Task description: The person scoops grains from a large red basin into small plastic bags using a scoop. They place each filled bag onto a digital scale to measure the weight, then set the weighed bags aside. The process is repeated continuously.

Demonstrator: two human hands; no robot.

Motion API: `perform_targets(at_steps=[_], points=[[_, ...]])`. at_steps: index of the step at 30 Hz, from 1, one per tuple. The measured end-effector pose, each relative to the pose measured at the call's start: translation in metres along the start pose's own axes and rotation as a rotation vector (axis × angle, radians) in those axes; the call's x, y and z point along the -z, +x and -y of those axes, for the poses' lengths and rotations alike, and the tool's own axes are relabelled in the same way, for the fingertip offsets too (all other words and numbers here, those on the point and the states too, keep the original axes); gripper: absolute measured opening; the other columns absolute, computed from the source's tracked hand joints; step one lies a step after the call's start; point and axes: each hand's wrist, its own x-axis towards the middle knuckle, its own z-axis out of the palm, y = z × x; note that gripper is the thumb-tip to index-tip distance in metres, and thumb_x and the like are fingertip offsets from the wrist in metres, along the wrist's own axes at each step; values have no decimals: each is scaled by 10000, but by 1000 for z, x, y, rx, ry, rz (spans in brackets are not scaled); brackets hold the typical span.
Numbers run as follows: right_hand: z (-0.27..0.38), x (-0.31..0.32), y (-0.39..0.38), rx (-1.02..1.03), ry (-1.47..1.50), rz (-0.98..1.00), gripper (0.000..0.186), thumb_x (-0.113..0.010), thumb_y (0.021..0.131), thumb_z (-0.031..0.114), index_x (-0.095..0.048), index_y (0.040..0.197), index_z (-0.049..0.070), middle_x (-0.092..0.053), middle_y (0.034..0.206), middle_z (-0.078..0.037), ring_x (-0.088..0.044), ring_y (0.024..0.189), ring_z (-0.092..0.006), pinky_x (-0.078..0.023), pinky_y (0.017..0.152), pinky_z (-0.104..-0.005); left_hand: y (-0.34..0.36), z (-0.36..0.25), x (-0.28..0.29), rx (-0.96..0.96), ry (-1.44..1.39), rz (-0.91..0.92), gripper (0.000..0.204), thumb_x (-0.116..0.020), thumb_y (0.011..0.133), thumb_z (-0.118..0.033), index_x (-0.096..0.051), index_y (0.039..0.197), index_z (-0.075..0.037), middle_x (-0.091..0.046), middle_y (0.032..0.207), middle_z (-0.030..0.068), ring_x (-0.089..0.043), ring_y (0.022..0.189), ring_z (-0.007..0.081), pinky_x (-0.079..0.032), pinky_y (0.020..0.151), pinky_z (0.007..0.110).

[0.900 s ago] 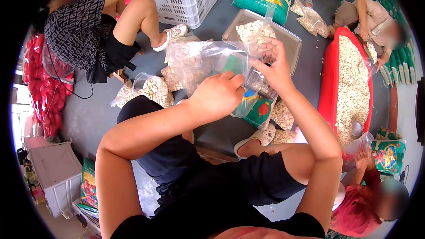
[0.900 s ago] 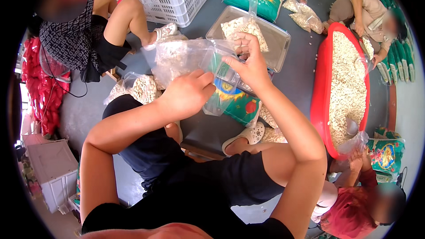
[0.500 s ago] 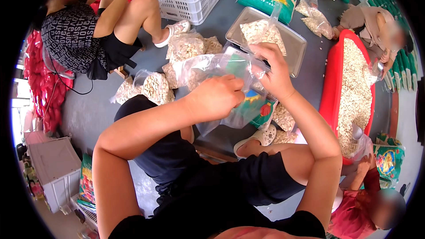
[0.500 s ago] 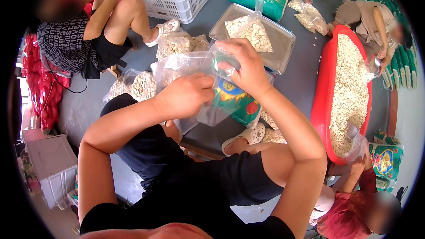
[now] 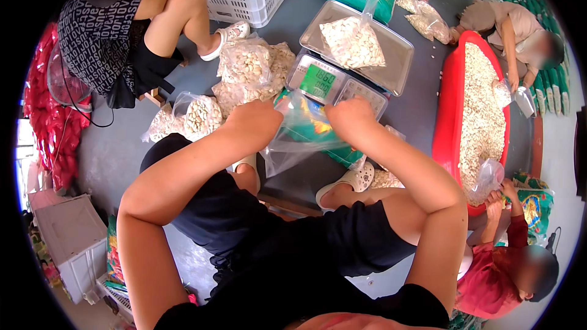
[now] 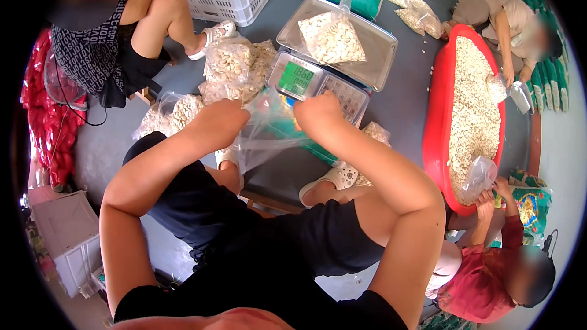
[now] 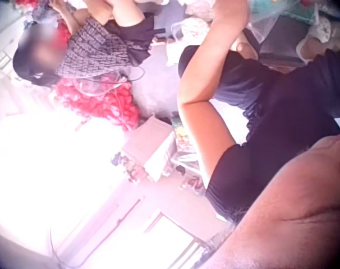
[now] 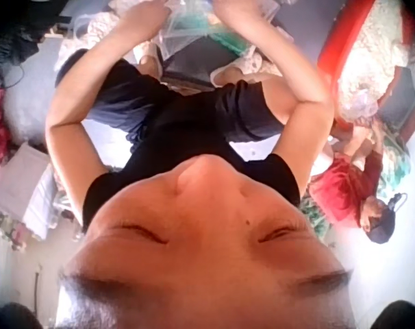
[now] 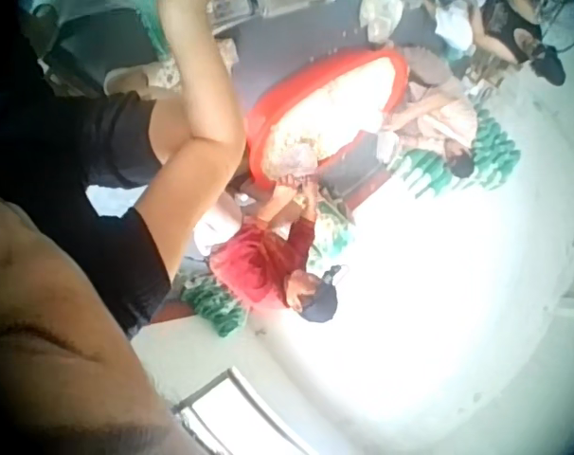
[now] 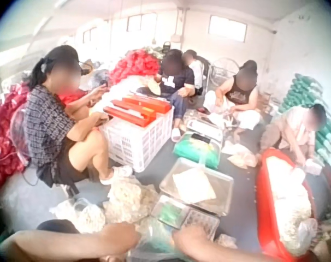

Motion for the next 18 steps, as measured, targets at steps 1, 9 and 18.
perform_targets(at_steps=[1,9,18], points=[[-5,-2,2,-29,-5,0,156,-678,739,241,-680,795,95,-681,713,-96,-672,699,-259,-448,685,-372,-3,-4,5,4,3,-15,65,-577,751,-46,-616,803,-45,-543,867,136,-558,881,326,-472,725,421],[-93,55,2,-131,642,-136,210,-696,770,244,-704,892,73,-680,824,-105,-655,813,-270,-505,714,-366,-8,-5,7,-102,65,42,113,-560,767,-83,-656,806,-37,-556,921,149,-599,859,322,-502,695,429],[-121,57,61,-160,-136,-841,216,-711,694,120,-658,899,163,-569,1099,8,-531,1039,-212,-433,851,-359,12,-23,13,-230,100,340,182,-607,758,-83,-708,892,-10,-652,985,182,-666,856,337,-539,638,424]])
